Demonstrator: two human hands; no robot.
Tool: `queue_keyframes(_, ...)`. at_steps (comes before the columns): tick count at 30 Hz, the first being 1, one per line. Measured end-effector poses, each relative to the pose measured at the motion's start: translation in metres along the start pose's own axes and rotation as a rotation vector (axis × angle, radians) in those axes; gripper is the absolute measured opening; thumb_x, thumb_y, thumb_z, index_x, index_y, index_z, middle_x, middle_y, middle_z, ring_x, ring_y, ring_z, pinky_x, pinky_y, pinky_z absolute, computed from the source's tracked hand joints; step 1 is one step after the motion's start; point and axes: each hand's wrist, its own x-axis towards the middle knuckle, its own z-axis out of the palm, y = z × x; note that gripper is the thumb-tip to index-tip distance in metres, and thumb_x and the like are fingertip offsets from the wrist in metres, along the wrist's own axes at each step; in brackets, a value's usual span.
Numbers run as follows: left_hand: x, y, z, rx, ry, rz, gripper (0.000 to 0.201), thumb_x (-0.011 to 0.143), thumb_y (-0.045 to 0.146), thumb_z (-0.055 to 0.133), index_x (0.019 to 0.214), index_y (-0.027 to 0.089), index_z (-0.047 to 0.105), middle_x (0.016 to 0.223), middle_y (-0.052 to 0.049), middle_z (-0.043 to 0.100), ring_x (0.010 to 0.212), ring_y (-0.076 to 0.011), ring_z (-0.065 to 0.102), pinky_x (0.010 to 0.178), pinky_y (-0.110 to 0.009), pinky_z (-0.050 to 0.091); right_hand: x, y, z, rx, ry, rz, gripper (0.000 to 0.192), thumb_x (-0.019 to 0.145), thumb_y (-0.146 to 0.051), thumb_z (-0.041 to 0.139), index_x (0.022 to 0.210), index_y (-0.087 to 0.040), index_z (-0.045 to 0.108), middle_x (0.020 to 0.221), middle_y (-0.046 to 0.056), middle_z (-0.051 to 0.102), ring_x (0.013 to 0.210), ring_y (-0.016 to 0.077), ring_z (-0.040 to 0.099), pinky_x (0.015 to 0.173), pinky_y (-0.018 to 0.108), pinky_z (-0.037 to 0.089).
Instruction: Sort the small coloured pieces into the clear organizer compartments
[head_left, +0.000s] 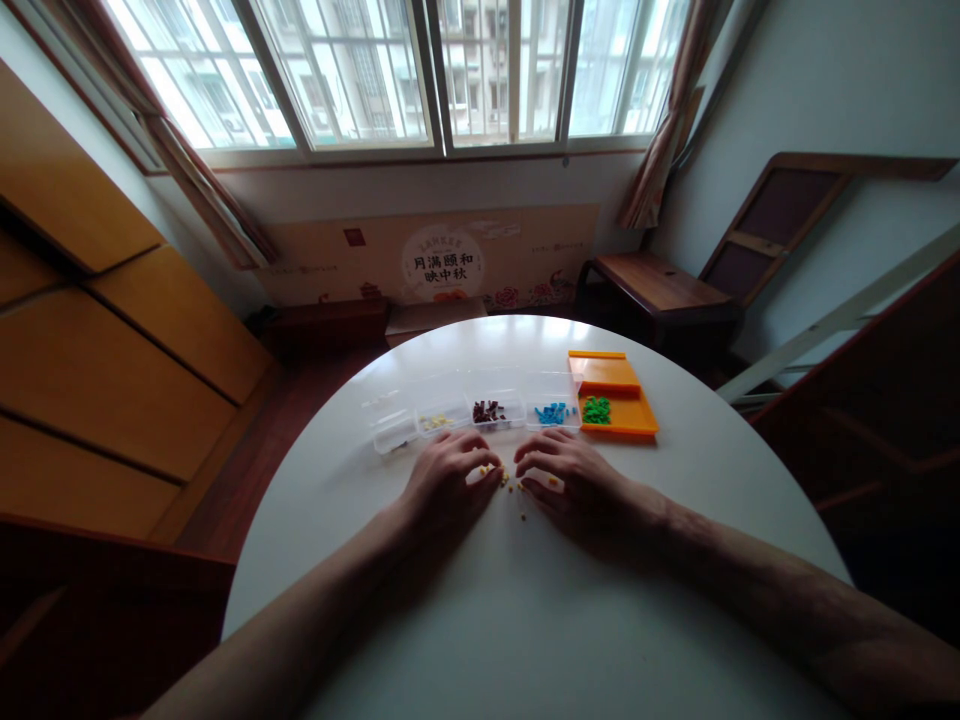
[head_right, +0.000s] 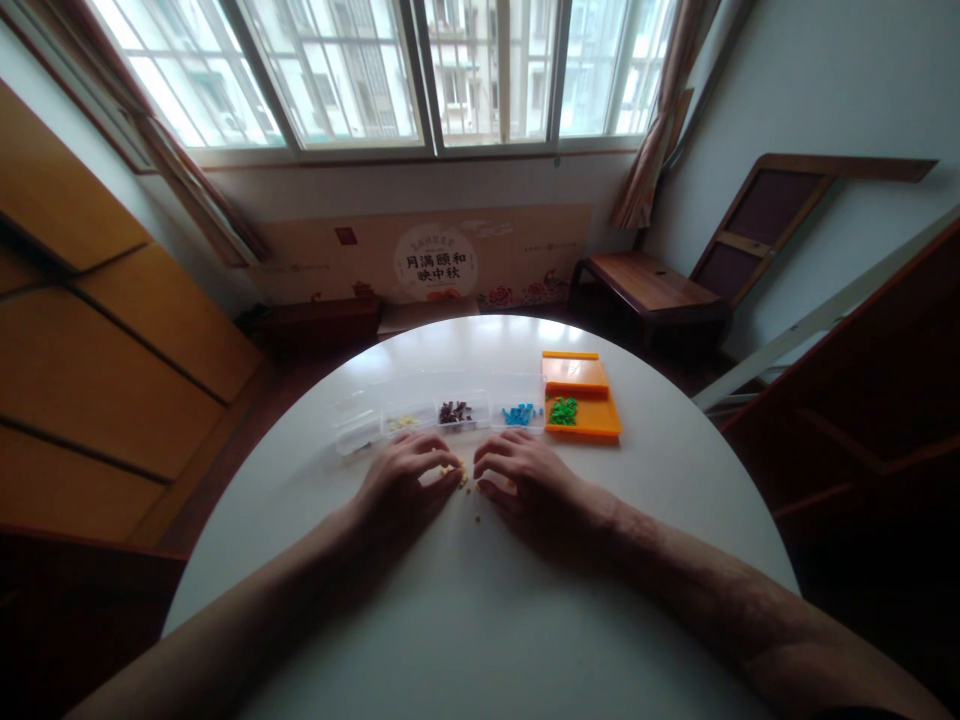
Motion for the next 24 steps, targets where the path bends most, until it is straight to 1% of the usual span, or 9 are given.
queue_keyframes(4,0.000,0.000,0.002,0.003,-0.020,0.003,0.016,0.104,0.027,0.068,0.093,0.024,0.078,0.093,-0.002,0.076,0.081,-0.0172,0.069,0.081,-0.035,0.049,-0.001,0.002,0.001,-0.004,0.004,-0.008,0.006,0.105,-0.022,0.067,0.107,-0.024,0.071,0.115,0.005,0.079,0.105,0.0226,0.069,0.099,0.042,0.052)
queue_keyframes(7,-0.001,-0.003,0.002,0.011,-0.037,-0.007,0.018,0.106,0.027,0.064,0.094,0.022,0.078,0.096,-0.004,0.076,0.082,-0.0175,0.069,0.082,-0.035,0.050,-0.001,0.002,0.002,-0.012,-0.004,-0.002,0.006,0.105,-0.022,0.067,0.109,-0.024,0.071,0.116,0.006,0.079,0.106,0.0236,0.069,0.099,0.043,0.052)
queue_keyframes(10,-0.001,-0.003,0.000,0.003,-0.028,0.002,0.018,0.108,0.028,0.062,0.099,0.021,0.076,0.099,-0.006,0.076,0.085,-0.0184,0.070,0.082,-0.034,0.051,-0.002,0.002,0.002,-0.016,0.008,0.005,0.008,0.105,-0.023,0.067,0.112,-0.024,0.070,0.117,0.007,0.079,0.107,0.0243,0.070,0.099,0.043,0.052)
queue_keyframes(13,0.000,0.000,-0.002,-0.058,-0.008,0.037,0.014,0.109,0.028,0.063,0.103,0.022,0.075,0.100,-0.005,0.076,0.083,-0.0171,0.070,0.081,-0.033,0.052,-0.002,0.002,0.001,-0.026,0.026,0.017,0.008,0.106,-0.028,0.067,0.112,-0.023,0.069,0.116,0.007,0.079,0.106,0.0249,0.071,0.099,0.043,0.052)
queue_keyframes(17,0.002,0.006,-0.003,-0.119,0.003,0.071,0.010,0.108,0.028,0.067,0.103,0.023,0.074,0.100,-0.004,0.076,0.083,-0.0157,0.071,0.083,-0.033,0.052,-0.003,0.005,0.002,-0.043,0.032,0.017,0.013,0.108,-0.037,0.069,0.109,-0.024,0.070,0.109,0.006,0.080,0.101,0.0239,0.071,0.096,0.041,0.051)
queue_keyframes(24,0.004,0.009,-0.002,-0.073,0.022,0.166,0.009,0.109,0.027,0.066,0.107,0.023,0.074,0.102,-0.003,0.078,0.087,-0.0155,0.072,0.082,-0.033,0.050,0.000,0.005,0.003,-0.046,0.050,-0.051,0.010,0.110,-0.030,0.065,0.105,-0.024,0.072,0.100,0.004,0.080,0.094,0.0215,0.069,0.093,0.038,0.051)
